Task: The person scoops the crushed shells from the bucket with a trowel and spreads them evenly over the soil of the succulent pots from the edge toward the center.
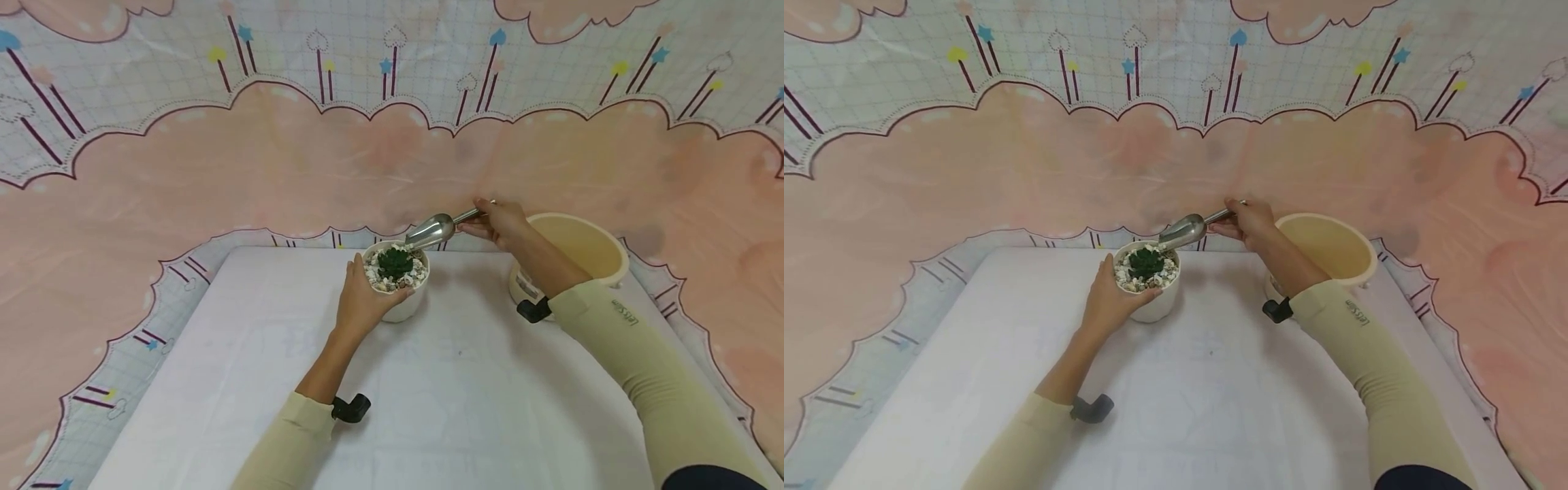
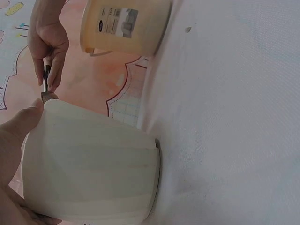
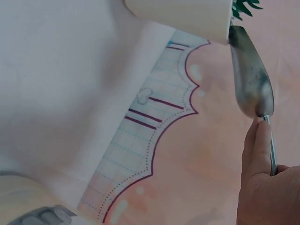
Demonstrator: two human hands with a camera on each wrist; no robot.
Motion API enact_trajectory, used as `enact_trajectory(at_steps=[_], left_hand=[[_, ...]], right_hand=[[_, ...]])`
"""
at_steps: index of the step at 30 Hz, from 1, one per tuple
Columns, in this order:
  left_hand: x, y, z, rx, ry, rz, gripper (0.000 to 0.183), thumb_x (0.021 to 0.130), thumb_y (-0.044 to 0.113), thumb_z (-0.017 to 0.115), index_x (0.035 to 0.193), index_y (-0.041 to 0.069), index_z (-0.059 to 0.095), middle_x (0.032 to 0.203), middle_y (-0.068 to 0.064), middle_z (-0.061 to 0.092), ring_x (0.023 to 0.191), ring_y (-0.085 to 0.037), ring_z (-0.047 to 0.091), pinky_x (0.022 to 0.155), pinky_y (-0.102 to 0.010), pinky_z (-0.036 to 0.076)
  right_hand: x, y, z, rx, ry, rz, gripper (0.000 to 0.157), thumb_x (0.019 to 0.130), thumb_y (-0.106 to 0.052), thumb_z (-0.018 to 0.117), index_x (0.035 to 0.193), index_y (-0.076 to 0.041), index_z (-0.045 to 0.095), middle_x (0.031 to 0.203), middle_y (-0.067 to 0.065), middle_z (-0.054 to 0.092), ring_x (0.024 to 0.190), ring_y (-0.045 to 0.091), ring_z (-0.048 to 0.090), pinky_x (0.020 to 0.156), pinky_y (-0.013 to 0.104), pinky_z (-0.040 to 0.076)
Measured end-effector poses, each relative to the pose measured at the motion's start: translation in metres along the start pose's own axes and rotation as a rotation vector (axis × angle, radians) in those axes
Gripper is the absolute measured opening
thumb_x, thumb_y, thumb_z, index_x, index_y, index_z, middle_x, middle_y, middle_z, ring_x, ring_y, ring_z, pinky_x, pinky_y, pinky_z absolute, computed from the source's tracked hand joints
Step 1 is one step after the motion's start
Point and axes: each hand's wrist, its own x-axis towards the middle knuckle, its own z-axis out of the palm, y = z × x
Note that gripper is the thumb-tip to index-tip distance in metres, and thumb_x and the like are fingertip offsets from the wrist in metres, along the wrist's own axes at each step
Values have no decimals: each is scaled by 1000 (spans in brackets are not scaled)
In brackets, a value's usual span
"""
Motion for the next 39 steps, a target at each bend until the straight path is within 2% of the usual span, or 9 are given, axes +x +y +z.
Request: enact_trajectory(at_steps=[11, 17, 21, 28, 30, 35, 39], left_hand=[[1, 1, 0, -7, -12, -14, 131, 79, 55, 90, 167, -2, 11, 170, -30, 14, 153, -48, 25, 119, -59, 31], [3, 1, 1, -20, 2, 16, 130, 78, 52, 91, 166, -3, 13, 169, -28, 18, 151, -46, 30, 117, -59, 35], [4, -1, 1, -21, 13, 26, 130, 78, 52, 92, 166, -3, 14, 169, -28, 20, 150, -46, 32, 116, -59, 36], [4, -1, 1, -11, 13, 29, 129, 78, 51, 91, 166, -4, 14, 168, -28, 21, 150, -46, 33, 116, -58, 37], [4, -1, 2, -7, 15, 29, 129, 78, 51, 92, 166, -4, 14, 168, -27, 22, 149, -45, 34, 116, -57, 37], [2, 0, 1, -4, 20, 26, 130, 77, 51, 92, 166, -4, 14, 168, -26, 23, 150, -44, 35, 117, -56, 37], [2, 1, 1, 2, 17, 11, 131, 78, 53, 92, 166, -3, 13, 169, -28, 19, 152, -45, 30, 118, -57, 34]], right_hand=[[-1, -2, 8, 13, -44, -58, 28, 111, -21, 55, 119, 6, 53, 82, 17, 74, 70, 27, 78, 74, 32, 62], [3, 0, 16, -5, -91, -115, 37, 109, -25, 56, 124, 8, 50, 86, 17, 73, 71, 25, 78, 75, 32, 61], [4, -1, 23, -34, -109, -123, 39, 109, -25, 56, 126, 9, 51, 89, 17, 74, 74, 26, 78, 77, 33, 61], [4, 2, 32, -3, -152, -146, 28, 110, -22, 55, 113, 6, 55, 87, 18, 75, 74, 27, 79, 78, 35, 61], [5, 3, 33, 7, -165, -152, 29, 110, -22, 55, 113, 7, 55, 87, 18, 75, 75, 27, 79, 78, 35, 61], [5, 5, 34, -20, -162, -149, 33, 109, -24, 56, 117, 8, 54, 88, 18, 76, 77, 27, 79, 81, 36, 61], [3, 4, 32, -39, -141, -167, 29, 109, -23, 57, 113, 6, 57, 89, 18, 76, 79, 27, 79, 82, 36, 60]])
